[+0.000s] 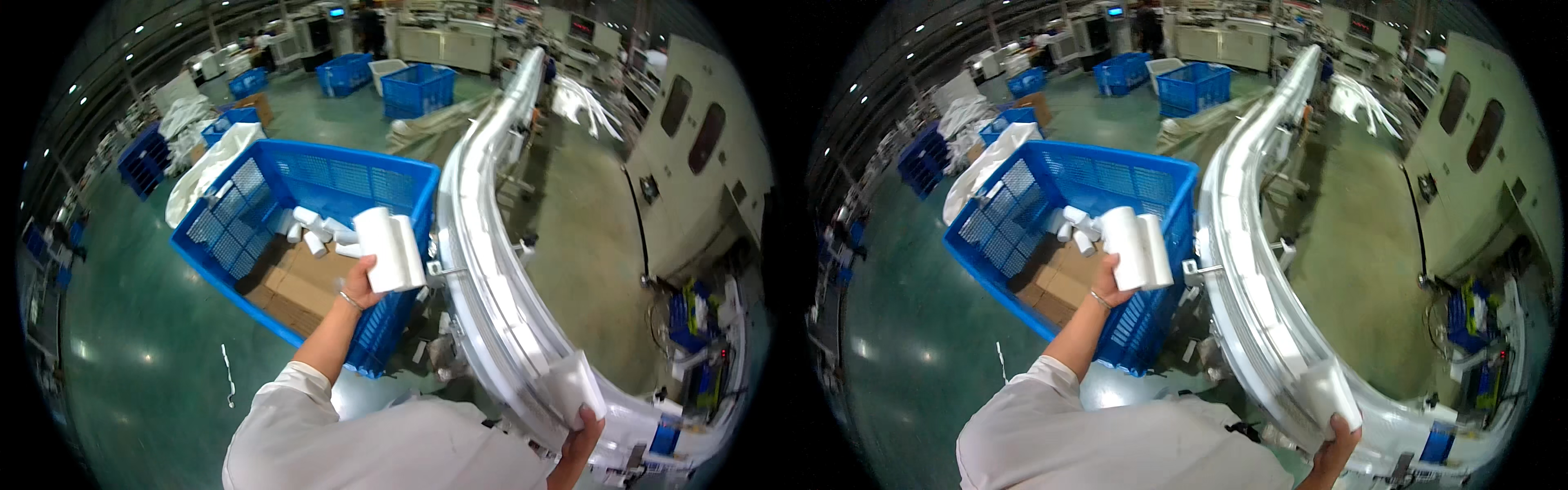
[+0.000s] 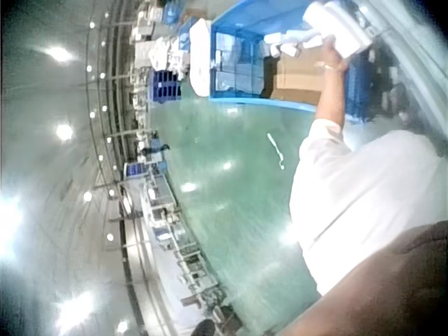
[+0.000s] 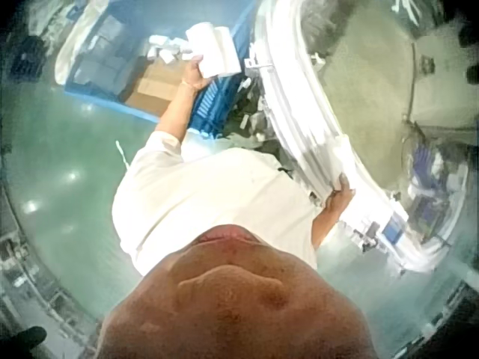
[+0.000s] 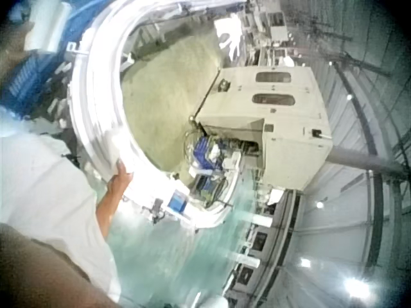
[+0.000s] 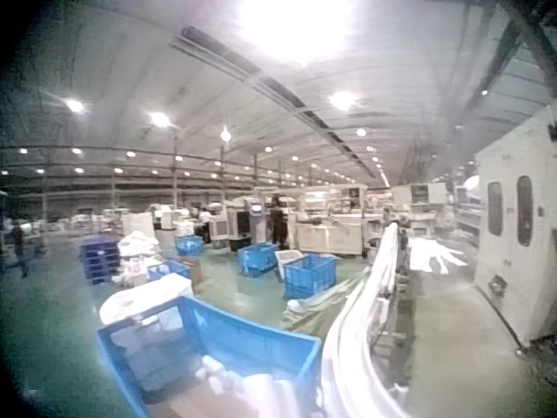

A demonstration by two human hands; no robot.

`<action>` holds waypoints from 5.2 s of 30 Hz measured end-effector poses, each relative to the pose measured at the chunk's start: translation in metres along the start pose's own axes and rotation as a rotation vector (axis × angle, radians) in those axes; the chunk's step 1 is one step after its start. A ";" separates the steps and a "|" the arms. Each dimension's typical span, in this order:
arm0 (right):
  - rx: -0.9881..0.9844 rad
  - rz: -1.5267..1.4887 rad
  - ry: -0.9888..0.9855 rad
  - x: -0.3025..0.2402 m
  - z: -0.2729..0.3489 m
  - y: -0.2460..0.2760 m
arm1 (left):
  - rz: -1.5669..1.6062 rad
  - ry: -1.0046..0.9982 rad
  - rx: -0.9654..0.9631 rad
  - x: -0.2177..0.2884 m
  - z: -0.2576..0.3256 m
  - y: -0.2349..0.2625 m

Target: The person picks up rectangular white foam blocks from a large blue plastic bin and places them onto a curved industrial conveyor belt one at a time.

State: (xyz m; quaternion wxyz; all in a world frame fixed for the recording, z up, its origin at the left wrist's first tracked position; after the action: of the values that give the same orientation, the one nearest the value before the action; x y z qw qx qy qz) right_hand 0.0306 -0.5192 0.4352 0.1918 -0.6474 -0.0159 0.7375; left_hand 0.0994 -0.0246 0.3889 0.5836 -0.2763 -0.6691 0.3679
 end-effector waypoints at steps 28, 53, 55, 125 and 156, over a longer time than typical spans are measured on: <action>0.048 0.320 -0.208 -0.018 -0.065 0.070 | -0.126 0.058 -0.056 0.026 -0.001 0.009; -0.729 0.493 0.116 -0.034 -0.023 -0.014 | -0.611 0.983 -0.684 -0.230 0.119 -0.236; -0.621 0.499 0.166 -0.038 -0.024 0.011 | -0.510 0.895 -0.580 -0.234 0.116 -0.232; -0.534 1.812 0.455 0.149 0.090 -0.461 | -2.497 0.119 0.189 0.082 -0.202 0.469; -0.766 0.983 -0.145 0.219 0.055 -0.550 | -1.104 0.114 -1.055 0.145 -0.043 0.178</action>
State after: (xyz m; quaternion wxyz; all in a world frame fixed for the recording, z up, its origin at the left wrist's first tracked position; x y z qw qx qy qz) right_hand 0.1025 0.0692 0.3855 -0.4171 -0.5501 0.0076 0.7234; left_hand 0.1067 0.2009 0.3294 0.5072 -0.1625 -0.7659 -0.3601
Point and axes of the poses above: each hand's wrist, its own z-axis away from the middle knuckle, its own y-axis out of the back of the hand, x = y × z, the point moved 5 cm from there along -z, towards the middle knuckle
